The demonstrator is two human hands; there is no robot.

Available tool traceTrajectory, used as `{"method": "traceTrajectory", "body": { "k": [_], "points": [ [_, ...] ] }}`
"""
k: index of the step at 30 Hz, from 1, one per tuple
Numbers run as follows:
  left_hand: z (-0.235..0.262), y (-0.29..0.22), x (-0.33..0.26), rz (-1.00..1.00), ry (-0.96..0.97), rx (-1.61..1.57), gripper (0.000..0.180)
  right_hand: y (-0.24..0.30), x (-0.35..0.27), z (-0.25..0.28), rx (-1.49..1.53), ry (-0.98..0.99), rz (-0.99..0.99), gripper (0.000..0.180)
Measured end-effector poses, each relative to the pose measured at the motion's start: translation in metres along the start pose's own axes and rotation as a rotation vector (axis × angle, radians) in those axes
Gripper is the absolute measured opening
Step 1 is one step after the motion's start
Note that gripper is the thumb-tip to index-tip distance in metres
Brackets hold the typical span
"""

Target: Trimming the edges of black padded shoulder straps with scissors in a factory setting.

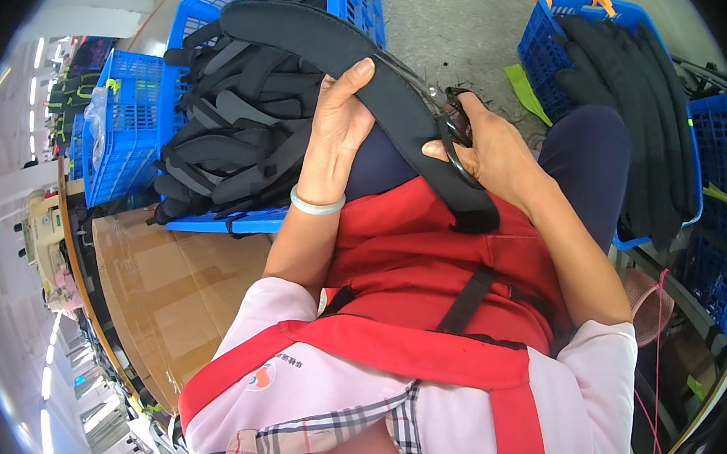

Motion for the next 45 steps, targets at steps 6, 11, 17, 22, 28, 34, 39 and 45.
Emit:
{"method": "traceTrajectory", "body": {
  "k": [6, 11, 17, 22, 28, 34, 39, 45],
  "points": [
    [-0.001, 0.002, -0.002, 0.013, 0.020, 0.023, 0.013, 0.007, 0.011, 0.002, -0.013, 0.018, -0.004, 0.068],
    [-0.002, 0.003, -0.003, 0.035, 0.035, 0.015, 0.011, 0.006, 0.004, -0.002, 0.002, -0.047, 0.124, 0.069],
    [0.000, 0.004, -0.004, 0.036, 0.022, 0.037, 0.011, 0.004, 0.007, -0.002, 0.044, 0.039, 0.029, 0.061],
    [-0.001, 0.003, -0.005, 0.041, 0.017, 0.033, 0.011, 0.009, 0.005, -0.001, 0.079, 0.068, -0.030, 0.056],
    [0.001, 0.005, -0.005, 0.055, 0.023, 0.035, 0.011, 0.007, 0.002, -0.008, 0.150, 0.013, -0.015, 0.056],
    [-0.001, 0.006, -0.006, 0.034, 0.044, 0.056, 0.012, 0.006, 0.005, -0.010, 0.037, -0.032, 0.103, 0.066],
    [-0.001, 0.006, -0.005, 0.049, 0.026, 0.049, 0.012, 0.006, 0.005, -0.009, 0.050, -0.024, 0.062, 0.067],
    [0.001, 0.007, -0.005, 0.067, 0.006, 0.032, 0.012, 0.000, 0.001, -0.014, 0.205, -0.045, 0.033, 0.060]
  ]
}}
Point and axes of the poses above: each hand's wrist, its own x-axis towards the middle knuckle, its own z-axis out of the back of the hand, y = z × x, the point moved 3 cm from there along x, towards the middle knuckle, and after that the axes turned 12 degrees about z, right-handed, at the moved point
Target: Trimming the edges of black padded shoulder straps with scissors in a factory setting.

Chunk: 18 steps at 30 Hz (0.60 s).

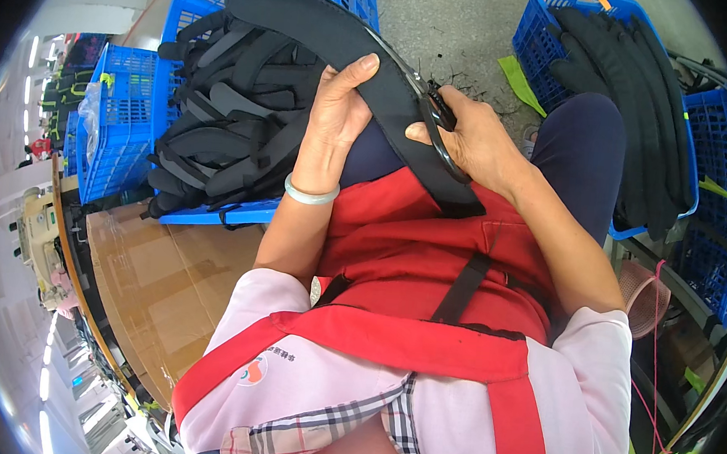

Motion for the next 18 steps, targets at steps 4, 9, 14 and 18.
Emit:
{"method": "traceTrajectory", "body": {
  "k": [4, 9, 14, 18],
  "points": [
    [0.000, 0.001, 0.000, -0.009, 0.016, 0.005, 0.014, -0.002, -0.003, -0.002, 0.098, -0.036, -0.023, 0.055],
    [-0.005, 0.003, -0.005, -0.026, 0.046, 0.006, 0.015, 0.001, 0.000, 0.006, 0.037, -0.044, 0.008, 0.055],
    [-0.006, -0.017, 0.002, -0.128, 0.018, -0.097, 0.016, -0.001, 0.001, 0.013, -0.079, 0.009, -0.012, 0.058],
    [-0.015, -0.017, -0.001, -0.141, 0.014, -0.008, 0.015, 0.011, 0.003, 0.018, -0.181, 0.019, 0.059, 0.063]
  ]
}}
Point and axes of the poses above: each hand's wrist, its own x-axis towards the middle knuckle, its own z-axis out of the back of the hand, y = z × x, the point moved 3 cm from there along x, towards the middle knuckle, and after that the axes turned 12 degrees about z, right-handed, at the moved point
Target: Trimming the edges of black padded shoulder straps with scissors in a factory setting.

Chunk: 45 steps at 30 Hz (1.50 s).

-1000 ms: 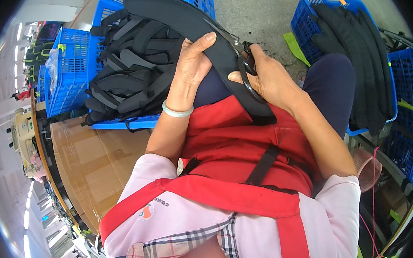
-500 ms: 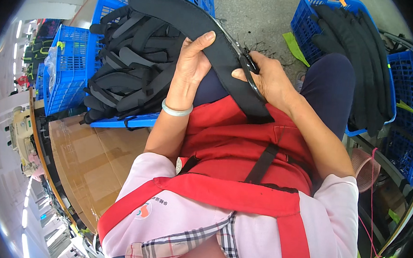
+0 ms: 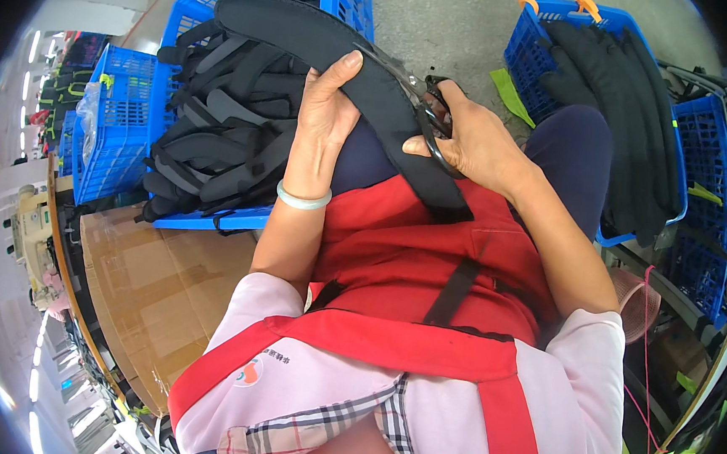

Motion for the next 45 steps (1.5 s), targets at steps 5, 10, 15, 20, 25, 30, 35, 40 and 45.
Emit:
{"method": "traceTrajectory", "body": {
  "k": [5, 10, 15, 20, 25, 30, 35, 40, 45],
  "points": [
    [-0.001, 0.007, -0.001, 0.022, -0.022, -0.001, 0.015, 0.000, 0.002, 0.004, -0.023, 0.024, 0.023, 0.069],
    [0.002, 0.009, 0.001, 0.056, -0.009, -0.015, 0.015, -0.010, 0.002, 0.003, 0.039, 0.055, -0.018, 0.065],
    [0.000, 0.013, 0.002, 0.061, 0.014, 0.030, 0.015, -0.003, 0.004, 0.005, 0.057, 0.037, -0.040, 0.061],
    [0.000, 0.017, 0.000, 0.101, 0.046, 0.019, 0.017, -0.005, 0.006, 0.012, 0.031, 0.032, -0.011, 0.059],
    [-0.003, 0.018, -0.002, 0.068, 0.036, 0.024, 0.018, -0.003, 0.006, 0.015, 0.148, -0.004, -0.048, 0.055],
    [-0.006, -0.007, 0.001, -0.014, 0.033, -0.115, 0.016, 0.004, 0.008, 0.019, 0.067, 0.000, -0.010, 0.055],
    [-0.018, -0.004, -0.002, -0.024, 0.022, -0.050, 0.015, 0.010, 0.011, 0.027, -0.070, -0.024, 0.026, 0.056],
    [-0.020, -0.003, -0.004, 0.001, 0.038, -0.029, 0.015, 0.026, 0.010, 0.032, -0.061, 0.010, 0.052, 0.057],
    [-0.024, -0.001, -0.006, 0.026, 0.058, -0.050, 0.015, 0.016, 0.010, 0.034, -0.063, 0.026, 0.054, 0.057]
  ]
}}
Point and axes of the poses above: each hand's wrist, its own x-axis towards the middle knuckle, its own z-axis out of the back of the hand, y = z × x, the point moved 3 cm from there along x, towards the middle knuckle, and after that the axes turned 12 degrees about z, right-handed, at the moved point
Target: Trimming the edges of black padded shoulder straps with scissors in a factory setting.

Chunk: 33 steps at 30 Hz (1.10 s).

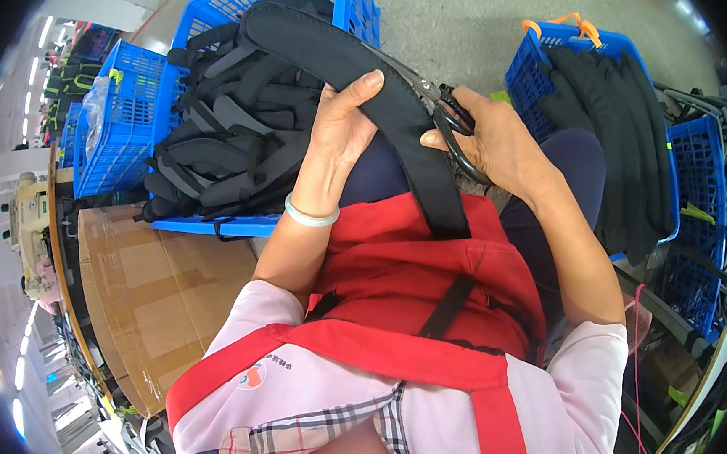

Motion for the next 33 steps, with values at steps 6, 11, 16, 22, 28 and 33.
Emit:
{"method": "traceTrajectory", "body": {
  "k": [6, 11, 16, 22, 28, 33],
  "points": [
    [-0.005, 0.003, -0.001, 0.000, 0.038, 0.045, 0.016, 0.005, 0.004, 0.005, 0.022, -0.055, 0.024, 0.055],
    [-0.003, -0.013, 0.001, -0.076, 0.010, -0.043, 0.017, 0.003, 0.003, 0.009, 0.039, -0.062, 0.002, 0.056],
    [-0.005, -0.015, 0.001, -0.057, 0.002, -0.049, 0.016, 0.015, 0.003, 0.015, -0.068, 0.012, 0.077, 0.062],
    [-0.011, -0.014, 0.001, -0.044, 0.055, -0.038, 0.016, 0.014, 0.004, 0.015, -0.071, 0.059, 0.038, 0.064],
    [-0.010, -0.012, -0.001, -0.044, 0.032, -0.056, 0.017, 0.018, 0.001, 0.014, -0.056, 0.061, 0.134, 0.062],
    [-0.009, -0.013, -0.002, -0.029, 0.043, -0.057, 0.018, 0.021, 0.001, 0.015, -0.117, 0.114, 0.067, 0.060]
  ]
}}
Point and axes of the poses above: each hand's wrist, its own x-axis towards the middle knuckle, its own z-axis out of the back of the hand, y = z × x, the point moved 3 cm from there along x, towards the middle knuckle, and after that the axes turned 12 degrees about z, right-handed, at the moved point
